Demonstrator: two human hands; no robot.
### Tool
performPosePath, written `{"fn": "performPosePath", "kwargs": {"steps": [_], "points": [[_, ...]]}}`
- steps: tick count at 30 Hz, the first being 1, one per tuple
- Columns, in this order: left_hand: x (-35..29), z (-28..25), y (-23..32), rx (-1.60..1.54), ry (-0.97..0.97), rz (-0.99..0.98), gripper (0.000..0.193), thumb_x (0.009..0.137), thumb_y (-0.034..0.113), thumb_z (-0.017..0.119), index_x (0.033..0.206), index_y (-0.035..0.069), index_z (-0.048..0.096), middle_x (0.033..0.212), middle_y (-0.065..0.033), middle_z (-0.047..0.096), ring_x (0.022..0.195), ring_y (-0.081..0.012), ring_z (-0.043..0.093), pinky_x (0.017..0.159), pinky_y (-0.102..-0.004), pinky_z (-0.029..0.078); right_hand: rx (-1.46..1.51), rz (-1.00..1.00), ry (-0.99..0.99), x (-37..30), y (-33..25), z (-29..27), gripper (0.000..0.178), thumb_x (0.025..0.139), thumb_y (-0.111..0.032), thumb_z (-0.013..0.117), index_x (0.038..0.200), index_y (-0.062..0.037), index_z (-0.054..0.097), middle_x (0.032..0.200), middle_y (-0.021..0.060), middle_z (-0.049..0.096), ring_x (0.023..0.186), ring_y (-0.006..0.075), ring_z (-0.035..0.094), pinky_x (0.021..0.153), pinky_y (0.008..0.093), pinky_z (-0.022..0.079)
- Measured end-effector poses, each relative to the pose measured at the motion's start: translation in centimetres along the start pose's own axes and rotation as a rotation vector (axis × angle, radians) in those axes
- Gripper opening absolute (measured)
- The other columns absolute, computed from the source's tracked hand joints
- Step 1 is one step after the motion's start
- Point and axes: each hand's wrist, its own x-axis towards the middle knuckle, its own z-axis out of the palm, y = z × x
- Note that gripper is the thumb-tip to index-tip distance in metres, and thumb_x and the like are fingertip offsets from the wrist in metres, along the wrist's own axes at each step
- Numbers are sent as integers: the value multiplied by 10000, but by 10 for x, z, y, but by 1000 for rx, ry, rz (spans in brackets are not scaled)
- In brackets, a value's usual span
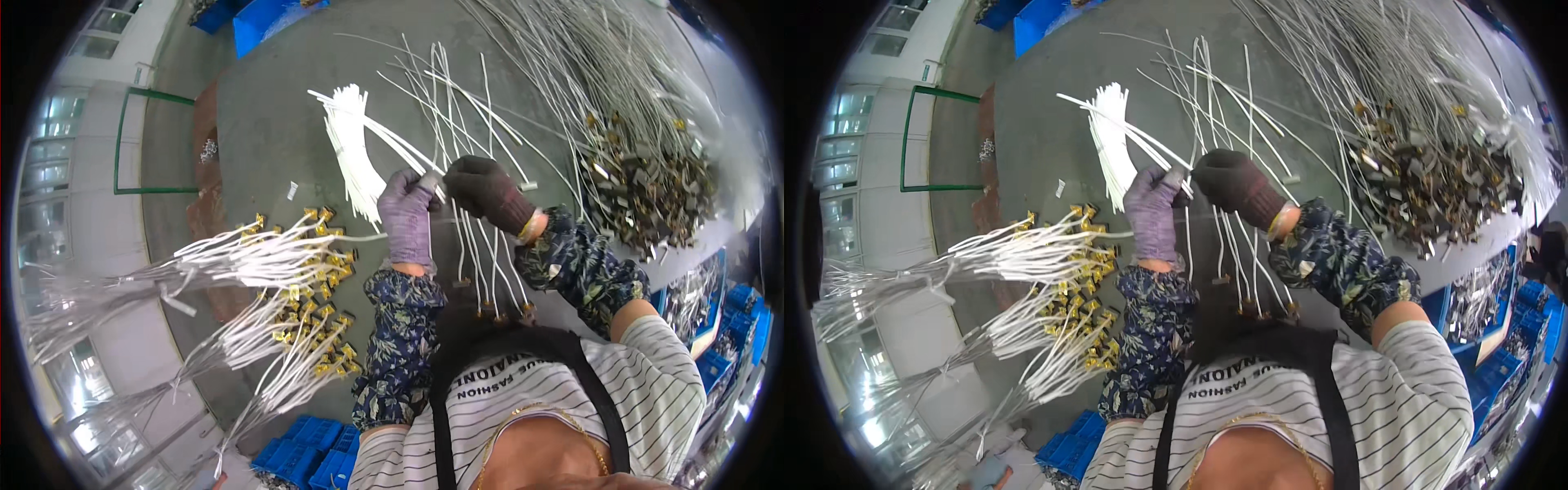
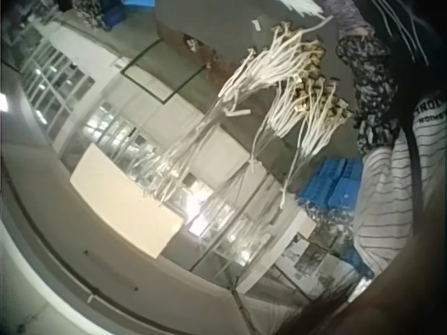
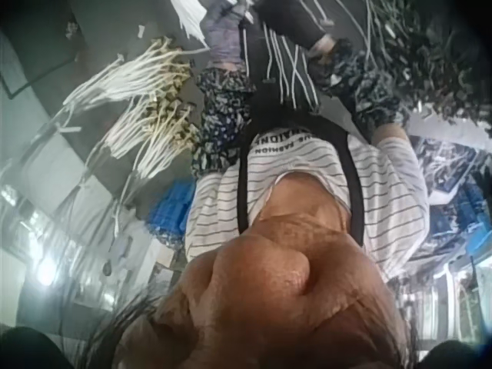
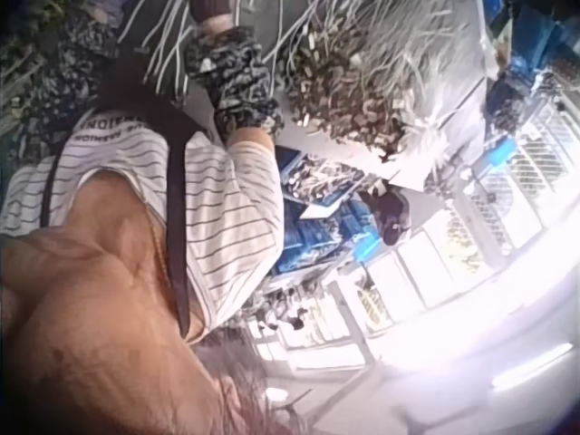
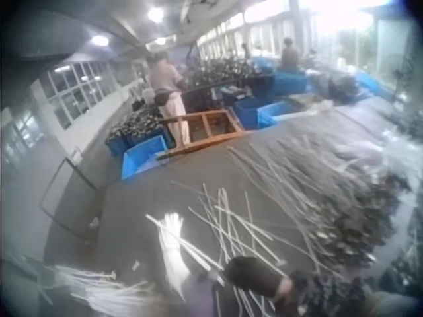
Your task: Bundle electrical wires with protective white sleeves and organize them on a workbench.
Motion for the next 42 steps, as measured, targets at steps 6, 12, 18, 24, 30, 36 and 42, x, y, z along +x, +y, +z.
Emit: {"fn": "performPosePath", "kwargs": {"steps": [6,12,18,24,30,36,42], "points": [[-36,-4,3,-23,-56,-11,182,851,89,738,948,-29,639,722,-24,614,571,-86,556,523,-217,459,41,-50,85,-57,1,23,185,877,-212,666,915,-32,652,651,1,568,524,66,489,468,227,374],[-54,-2,8,-19,-90,26,250,827,95,759,992,-44,632,761,-47,633,576,-92,557,509,-226,457,-254,-156,79,-83,4,24,256,805,-246,759,927,-33,688,729,27,627,636,92,561,587,264,457],[-62,5,19,36,-135,18,306,811,70,752,1049,-65,616,795,-56,643,585,-92,548,507,-223,440,-292,-318,66,-103,10,16,323,769,-247,799,996,-53,678,898,60,671,814,165,645,725,330,518],[-68,15,24,28,-141,42,346,805,134,770,1069,-56,653,762,-34,652,567,-75,521,510,-207,385,-723,-557,216,-108,14,8,363,754,-322,792,1015,-105,661,928,94,661,865,306,663,733,397,532],[-69,15,19,23,-201,6,477,805,152,789,1180,-78,605,868,-66,671,659,-92,571,573,-214,443,-883,-678,233,-107,9,-4,345,755,-408,760,945,-134,673,899,60,662,835,292,663,687,412,515],[-70,14,12,42,-258,33,569,755,75,825,1222,-98,550,921,-66,634,813,-130,606,699,-234,507,-930,-635,239,-103,15,-8,336,727,-443,780,882,-159,686,852,42,655,800,285,660,667,415,505],[-81,11,3,218,-260,47,409,803,41,746,1176,-31,594,793,-8,592,713,-96,554,635,-230,466,-427,-351,49,-100,14,-15,443,757,-374,796,1028,-50,663,934,113,674,883,228,665,775,358,528]]}}
